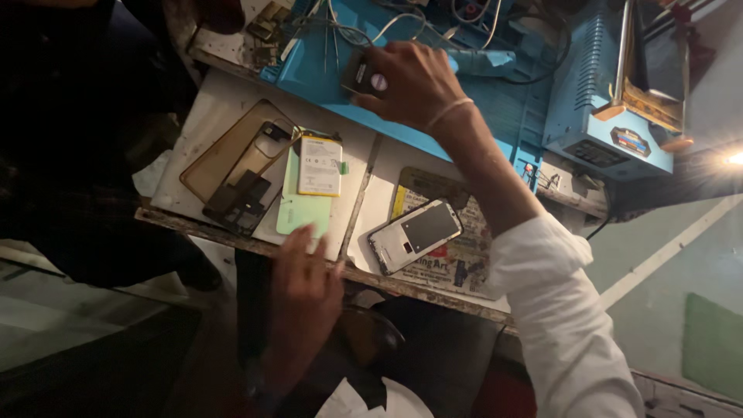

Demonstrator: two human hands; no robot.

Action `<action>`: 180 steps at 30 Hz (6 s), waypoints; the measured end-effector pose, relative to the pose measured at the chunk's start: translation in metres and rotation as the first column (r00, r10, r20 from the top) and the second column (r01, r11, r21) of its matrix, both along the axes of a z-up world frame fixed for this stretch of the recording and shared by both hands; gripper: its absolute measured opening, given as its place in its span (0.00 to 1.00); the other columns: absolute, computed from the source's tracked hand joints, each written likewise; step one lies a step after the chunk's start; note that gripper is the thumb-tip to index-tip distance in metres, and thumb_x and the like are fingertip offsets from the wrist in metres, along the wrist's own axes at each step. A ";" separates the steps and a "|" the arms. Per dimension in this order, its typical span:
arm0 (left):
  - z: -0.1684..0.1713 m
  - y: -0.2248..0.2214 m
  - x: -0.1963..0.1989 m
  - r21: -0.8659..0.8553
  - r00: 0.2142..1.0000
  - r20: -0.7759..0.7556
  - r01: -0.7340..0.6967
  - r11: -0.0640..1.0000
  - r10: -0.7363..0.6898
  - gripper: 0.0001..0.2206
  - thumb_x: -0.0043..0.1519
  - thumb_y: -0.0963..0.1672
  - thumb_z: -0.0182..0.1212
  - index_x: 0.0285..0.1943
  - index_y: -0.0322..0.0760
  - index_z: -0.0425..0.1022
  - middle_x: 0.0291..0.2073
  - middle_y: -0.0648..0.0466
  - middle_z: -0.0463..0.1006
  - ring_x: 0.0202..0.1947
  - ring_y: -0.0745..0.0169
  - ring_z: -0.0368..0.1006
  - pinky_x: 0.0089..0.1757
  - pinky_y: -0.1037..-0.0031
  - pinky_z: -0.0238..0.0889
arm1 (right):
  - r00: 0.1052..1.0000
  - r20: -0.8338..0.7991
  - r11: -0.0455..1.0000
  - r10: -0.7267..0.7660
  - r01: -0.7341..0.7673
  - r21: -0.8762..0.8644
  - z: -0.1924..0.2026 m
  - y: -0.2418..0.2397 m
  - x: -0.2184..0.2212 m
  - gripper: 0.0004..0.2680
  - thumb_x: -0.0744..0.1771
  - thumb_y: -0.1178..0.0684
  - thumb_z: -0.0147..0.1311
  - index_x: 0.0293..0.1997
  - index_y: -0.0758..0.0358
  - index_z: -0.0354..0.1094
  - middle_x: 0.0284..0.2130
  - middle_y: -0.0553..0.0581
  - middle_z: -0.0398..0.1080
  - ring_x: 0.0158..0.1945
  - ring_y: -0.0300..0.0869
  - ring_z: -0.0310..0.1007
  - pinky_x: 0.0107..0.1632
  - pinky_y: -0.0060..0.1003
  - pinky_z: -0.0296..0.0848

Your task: The person replaces a mobile phone screen and internal components by hand and using a tool. They remove a damaged screen, apply adhesive, install a new screen, and reassemble the internal battery and circuit boards.

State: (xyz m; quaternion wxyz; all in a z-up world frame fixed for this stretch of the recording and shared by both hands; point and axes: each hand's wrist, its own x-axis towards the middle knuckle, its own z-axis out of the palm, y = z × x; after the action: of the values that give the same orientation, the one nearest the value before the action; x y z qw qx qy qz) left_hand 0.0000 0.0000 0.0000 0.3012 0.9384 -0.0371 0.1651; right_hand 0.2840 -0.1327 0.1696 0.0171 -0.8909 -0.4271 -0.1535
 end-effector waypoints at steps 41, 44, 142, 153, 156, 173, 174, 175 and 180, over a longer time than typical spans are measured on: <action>0.048 -0.065 0.146 0.141 0.878 0.351 0.294 0.945 -0.325 0.26 0.65 0.37 0.59 0.74 0.21 0.61 0.76 0.35 0.54 0.79 0.43 0.49 0.73 0.52 0.46 | 0.978 -0.054 0.972 0.203 -0.194 0.132 0.013 -0.016 0.042 0.22 0.60 0.42 0.79 0.55 0.57 0.78 0.44 0.59 0.80 0.46 0.47 0.82 0.48 0.41 0.79; 0.048 -0.055 0.141 -0.014 0.876 0.385 0.319 0.948 -0.290 0.27 0.63 0.36 0.59 0.74 0.20 0.59 0.74 0.33 0.55 0.77 0.41 0.50 0.71 0.49 0.47 | 0.958 -0.146 0.960 0.246 -0.221 0.171 0.019 -0.027 0.042 0.22 0.63 0.43 0.78 0.59 0.57 0.77 0.49 0.57 0.79 0.49 0.46 0.81 0.48 0.38 0.80; 0.125 -0.070 0.025 -0.925 0.870 0.032 -0.161 -0.345 -0.492 0.40 0.72 0.63 0.29 0.82 0.31 0.51 0.55 0.32 0.71 0.55 0.38 0.73 0.54 0.52 0.71 | 0.384 -0.629 -0.182 0.676 0.914 0.362 -0.111 -0.086 -0.297 0.04 0.65 0.65 0.60 0.40 0.75 0.77 0.38 0.58 0.79 0.39 0.36 0.78 0.45 0.30 0.76; 0.112 -0.072 0.036 -0.827 0.815 -0.008 -0.332 -0.455 -0.580 0.40 0.69 0.63 0.27 0.77 0.30 0.52 0.55 0.34 0.73 0.58 0.40 0.73 0.57 0.52 0.71 | 0.724 -0.675 0.217 -0.139 0.688 0.693 -0.074 -0.080 -0.281 0.10 0.60 0.56 0.70 0.37 0.67 0.71 0.34 0.54 0.72 0.38 0.35 0.75 0.39 0.28 0.75; 0.109 -0.069 0.038 -0.871 0.791 -0.035 -0.324 -0.370 -0.610 0.40 0.71 0.63 0.28 0.77 0.27 0.54 0.56 0.34 0.73 0.58 0.42 0.72 0.56 0.56 0.70 | 0.853 -0.445 0.384 -0.272 0.520 0.763 -0.065 -0.079 -0.274 0.11 0.60 0.54 0.73 0.41 0.62 0.76 0.40 0.53 0.68 0.40 0.36 0.73 0.42 0.31 0.76; 0.051 -0.059 0.036 -0.896 0.520 0.054 -0.352 -0.272 -0.852 0.49 0.64 0.67 0.26 0.77 0.25 0.57 0.55 0.30 0.74 0.49 0.37 0.77 0.45 0.58 0.75 | 0.895 -0.439 0.106 -0.079 0.445 0.889 -0.062 -0.122 -0.231 0.04 0.73 0.69 0.56 0.48 0.68 0.69 0.40 0.57 0.77 0.38 0.38 0.78 0.40 0.29 0.79; 0.054 -0.057 0.037 -0.892 0.520 0.047 -0.362 -0.270 -0.853 0.49 0.64 0.67 0.26 0.77 0.26 0.57 0.56 0.30 0.74 0.49 0.37 0.77 0.45 0.59 0.75 | 0.909 -0.401 0.088 -0.114 0.411 0.907 -0.065 -0.126 -0.225 0.04 0.74 0.69 0.56 0.48 0.68 0.69 0.40 0.58 0.77 0.38 0.39 0.78 0.38 0.29 0.79; 0.057 -0.055 0.039 -0.888 0.526 0.037 -0.373 -0.269 -0.850 0.49 0.63 0.68 0.26 0.77 0.26 0.57 0.56 0.30 0.74 0.48 0.38 0.77 0.45 0.59 0.75 | 0.917 -0.383 0.024 -0.112 0.388 0.921 -0.066 -0.132 -0.222 0.04 0.72 0.68 0.56 0.47 0.66 0.69 0.38 0.58 0.77 0.36 0.38 0.77 0.36 0.30 0.78; 0.086 -0.042 0.053 -0.942 0.678 0.088 -0.181 -0.281 -0.730 0.47 0.68 0.67 0.33 0.77 0.24 0.56 0.53 0.30 0.74 0.46 0.42 0.76 0.45 0.61 0.73 | 0.905 -0.422 -0.231 -0.051 0.400 0.887 -0.076 -0.173 -0.249 0.08 0.71 0.70 0.60 0.47 0.63 0.70 0.35 0.59 0.74 0.34 0.38 0.74 0.32 0.31 0.73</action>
State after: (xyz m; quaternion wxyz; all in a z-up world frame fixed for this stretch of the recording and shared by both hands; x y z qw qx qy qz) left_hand 0.0533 -0.0418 0.0857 0.9197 0.2986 -0.0522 -0.2495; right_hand 0.0345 -0.3053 0.0936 0.7102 -0.6264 0.0238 -0.3203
